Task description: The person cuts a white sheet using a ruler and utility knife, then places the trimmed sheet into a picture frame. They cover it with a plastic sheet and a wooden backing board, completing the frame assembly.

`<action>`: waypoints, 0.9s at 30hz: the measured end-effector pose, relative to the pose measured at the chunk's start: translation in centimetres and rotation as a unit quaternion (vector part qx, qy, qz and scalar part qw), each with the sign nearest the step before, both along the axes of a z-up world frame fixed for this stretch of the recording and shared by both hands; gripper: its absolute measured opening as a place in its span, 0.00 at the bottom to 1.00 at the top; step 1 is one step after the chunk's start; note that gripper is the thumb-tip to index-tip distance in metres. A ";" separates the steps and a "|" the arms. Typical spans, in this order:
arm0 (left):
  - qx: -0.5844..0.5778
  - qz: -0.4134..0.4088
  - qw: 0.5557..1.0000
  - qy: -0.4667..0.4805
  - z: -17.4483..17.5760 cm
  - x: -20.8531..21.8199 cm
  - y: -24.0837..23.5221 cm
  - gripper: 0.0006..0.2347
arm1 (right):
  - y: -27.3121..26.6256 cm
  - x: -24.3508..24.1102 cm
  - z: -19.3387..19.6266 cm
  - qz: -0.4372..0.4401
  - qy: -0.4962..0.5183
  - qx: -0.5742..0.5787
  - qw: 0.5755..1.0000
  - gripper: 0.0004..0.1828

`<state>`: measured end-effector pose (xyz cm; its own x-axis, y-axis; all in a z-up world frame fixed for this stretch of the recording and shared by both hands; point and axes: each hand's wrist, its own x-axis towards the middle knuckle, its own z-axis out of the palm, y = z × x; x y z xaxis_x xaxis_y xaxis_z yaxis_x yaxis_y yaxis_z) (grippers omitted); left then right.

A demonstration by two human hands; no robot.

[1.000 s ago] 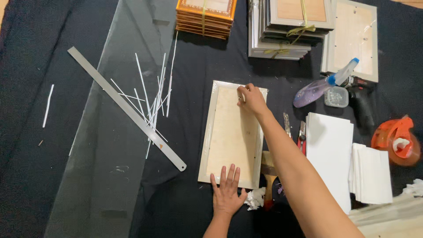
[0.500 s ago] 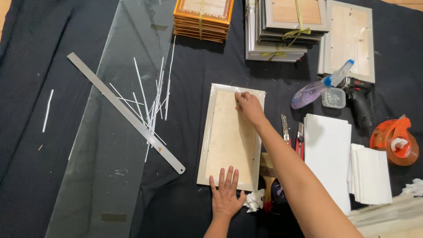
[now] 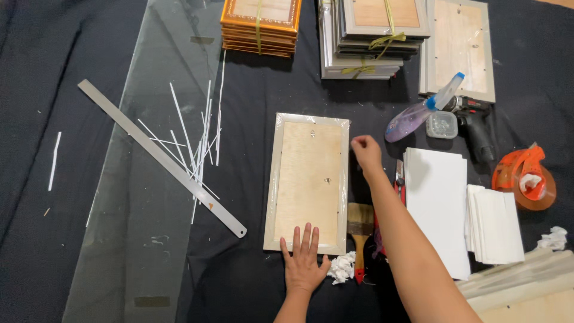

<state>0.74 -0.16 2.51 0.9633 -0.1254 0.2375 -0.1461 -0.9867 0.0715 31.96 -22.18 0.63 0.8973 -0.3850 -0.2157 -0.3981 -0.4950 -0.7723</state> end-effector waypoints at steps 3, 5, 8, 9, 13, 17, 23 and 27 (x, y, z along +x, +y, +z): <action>-0.002 -0.004 1.000 0.002 -0.1 0.0 0.0 0.40 | 2.7 -2.4 2.0 -0.017 0.035 0.095 0.995 0.15; 0.000 -0.003 1.000 0.002 -0.3 0.0 -0.1 0.41 | 3.7 -2.0 4.1 -0.021 0.067 0.074 0.995 0.18; 0.002 -0.004 1.000 0.003 -0.2 -0.1 -0.1 0.41 | 4.2 -0.9 5.6 0.020 0.140 0.011 0.990 0.26; 0.003 -0.003 1.000 0.002 -0.1 -0.2 -0.1 0.41 | 4.3 -0.2 5.8 0.068 0.180 -0.030 0.981 0.33; -0.006 -0.004 1.000 0.001 -0.1 -0.1 0.0 0.41 | 3.4 1.7 2.4 0.102 0.195 -0.060 0.974 0.36; 0.001 -0.005 1.000 0.001 0.0 -0.1 -0.1 0.41 | 4.1 2.4 2.4 0.122 0.248 -0.106 0.955 0.48; 0.000 -0.003 1.000 0.012 -0.7 -0.2 -0.2 0.41 | 5.0 3.1 2.4 0.090 0.318 -0.113 0.937 0.46; 0.000 -0.004 1.000 0.006 -0.5 0.1 -0.1 0.41 | 3.1 3.3 4.4 0.105 0.314 0.003 0.944 0.48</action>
